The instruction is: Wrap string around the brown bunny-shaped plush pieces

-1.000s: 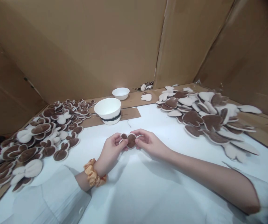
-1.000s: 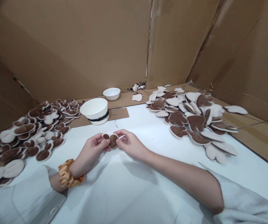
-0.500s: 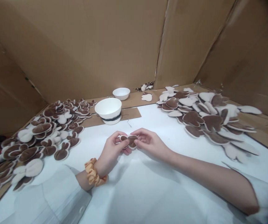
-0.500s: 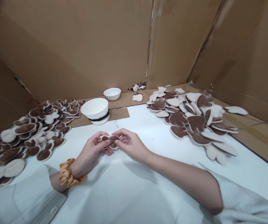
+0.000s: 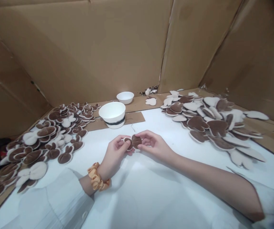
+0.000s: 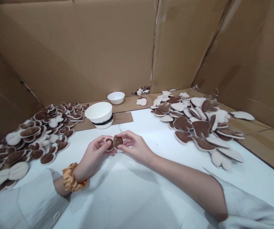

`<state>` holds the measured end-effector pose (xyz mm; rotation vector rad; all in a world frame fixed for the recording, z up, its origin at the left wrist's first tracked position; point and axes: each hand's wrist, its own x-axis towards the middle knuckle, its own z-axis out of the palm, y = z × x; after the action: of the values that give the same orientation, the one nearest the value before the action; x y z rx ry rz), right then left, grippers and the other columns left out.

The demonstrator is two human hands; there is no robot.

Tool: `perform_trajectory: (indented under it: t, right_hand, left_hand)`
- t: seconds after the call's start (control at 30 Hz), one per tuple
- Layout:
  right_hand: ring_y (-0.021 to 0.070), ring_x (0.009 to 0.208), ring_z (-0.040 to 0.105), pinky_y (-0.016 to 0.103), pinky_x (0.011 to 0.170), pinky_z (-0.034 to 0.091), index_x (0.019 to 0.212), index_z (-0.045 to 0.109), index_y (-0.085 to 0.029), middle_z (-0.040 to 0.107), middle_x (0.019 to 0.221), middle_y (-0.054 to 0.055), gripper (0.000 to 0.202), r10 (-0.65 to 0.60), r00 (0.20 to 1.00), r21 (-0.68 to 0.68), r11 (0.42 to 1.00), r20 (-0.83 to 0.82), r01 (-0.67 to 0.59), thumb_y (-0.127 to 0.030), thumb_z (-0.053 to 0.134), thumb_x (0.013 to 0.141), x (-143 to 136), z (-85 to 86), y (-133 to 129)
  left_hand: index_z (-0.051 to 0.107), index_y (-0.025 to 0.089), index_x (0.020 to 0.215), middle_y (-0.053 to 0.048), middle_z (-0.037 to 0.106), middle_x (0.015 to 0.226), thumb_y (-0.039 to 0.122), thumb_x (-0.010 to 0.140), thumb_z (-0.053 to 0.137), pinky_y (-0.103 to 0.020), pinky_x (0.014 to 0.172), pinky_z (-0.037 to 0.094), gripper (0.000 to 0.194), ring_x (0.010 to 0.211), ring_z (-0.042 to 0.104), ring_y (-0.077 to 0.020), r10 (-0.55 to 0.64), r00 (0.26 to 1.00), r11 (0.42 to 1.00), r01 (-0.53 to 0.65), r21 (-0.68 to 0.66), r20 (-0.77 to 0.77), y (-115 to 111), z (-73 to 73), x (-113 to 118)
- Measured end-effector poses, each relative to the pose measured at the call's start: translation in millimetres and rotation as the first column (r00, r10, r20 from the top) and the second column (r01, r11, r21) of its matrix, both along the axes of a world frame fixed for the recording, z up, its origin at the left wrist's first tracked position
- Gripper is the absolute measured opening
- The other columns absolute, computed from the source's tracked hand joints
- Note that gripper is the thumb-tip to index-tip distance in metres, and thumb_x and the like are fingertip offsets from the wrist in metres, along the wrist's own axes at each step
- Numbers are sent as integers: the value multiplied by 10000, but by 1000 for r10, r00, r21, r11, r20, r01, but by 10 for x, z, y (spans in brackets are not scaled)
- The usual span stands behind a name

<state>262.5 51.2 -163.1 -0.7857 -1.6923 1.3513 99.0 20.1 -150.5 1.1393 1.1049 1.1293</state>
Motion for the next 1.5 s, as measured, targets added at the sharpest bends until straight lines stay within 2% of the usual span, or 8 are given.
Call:
perform_trajectory:
  t: [0.33,0.57,0.73,0.87,1.0,1.13,1.27,1.5]
  right_hand:
    - [148,718,600,296,691,456,784,524,-151,628,786,39,147,-5,1000,-52,999,6,5,-248,603,707,15,27,-23]
    - [167,714,606,295,659,466,692,523,-145,626,735,48,141,-10,1000,-113,994,2,10,-268,586,718,-1,38,-51]
    - [158,710,599,284,638,471,769,510,-163,607,768,43,102,-18,999,-74,997,45,21,-256,545,748,-11,63,-87]
    - [133,696,594,283,644,469,1024,432,-226,588,926,43,298,38,998,-64,997,53,-34,-237,545,748,-4,70,-94]
    - [128,722,586,283,666,458,978,464,-216,564,983,51,219,-24,995,-2,1000,96,25,-239,514,766,-3,57,-88]
    - [120,668,576,257,601,451,911,484,-200,565,925,43,141,-84,990,-25,996,111,87,-278,476,795,-17,24,-94]
    - [120,645,569,244,583,444,880,496,-194,570,882,38,176,-78,986,-72,993,150,89,-350,478,799,-26,-26,-110]
    - [145,699,574,237,625,454,870,512,-200,586,846,40,242,-42,960,-98,993,277,72,-421,491,772,-26,-80,-128]
  left_hand:
    - [503,133,915,-46,595,732,320,780,546,-257,616,453,235,653,574,-151,-36,999,999,36,37,-13,-44,-40,-32]
    - [510,130,900,-56,593,744,317,783,547,-261,619,446,223,644,567,-148,-42,999,999,42,33,-4,-67,-63,-34]
    - [504,124,897,-62,587,748,308,778,549,-271,619,447,224,635,566,-150,-35,999,998,35,42,-6,-74,-59,-52]
    - [487,118,924,-71,580,746,317,769,546,-281,604,453,259,631,568,-162,18,999,999,-16,43,-27,-67,-42,-94]
    - [445,151,1029,-23,541,702,302,756,544,-254,574,450,328,614,549,-143,120,991,987,-112,119,-59,-41,-20,-205]
    - [462,172,1060,12,493,652,262,742,532,-187,501,400,338,566,496,-106,274,942,938,-218,270,-192,11,31,-471]
    - [470,172,1033,31,472,600,273,723,535,-168,444,352,332,492,449,-88,379,866,896,-255,363,-327,53,184,-944]
    - [515,134,779,14,491,561,335,657,584,-175,404,309,245,441,433,-85,379,705,924,-322,206,-600,-19,579,-1982]
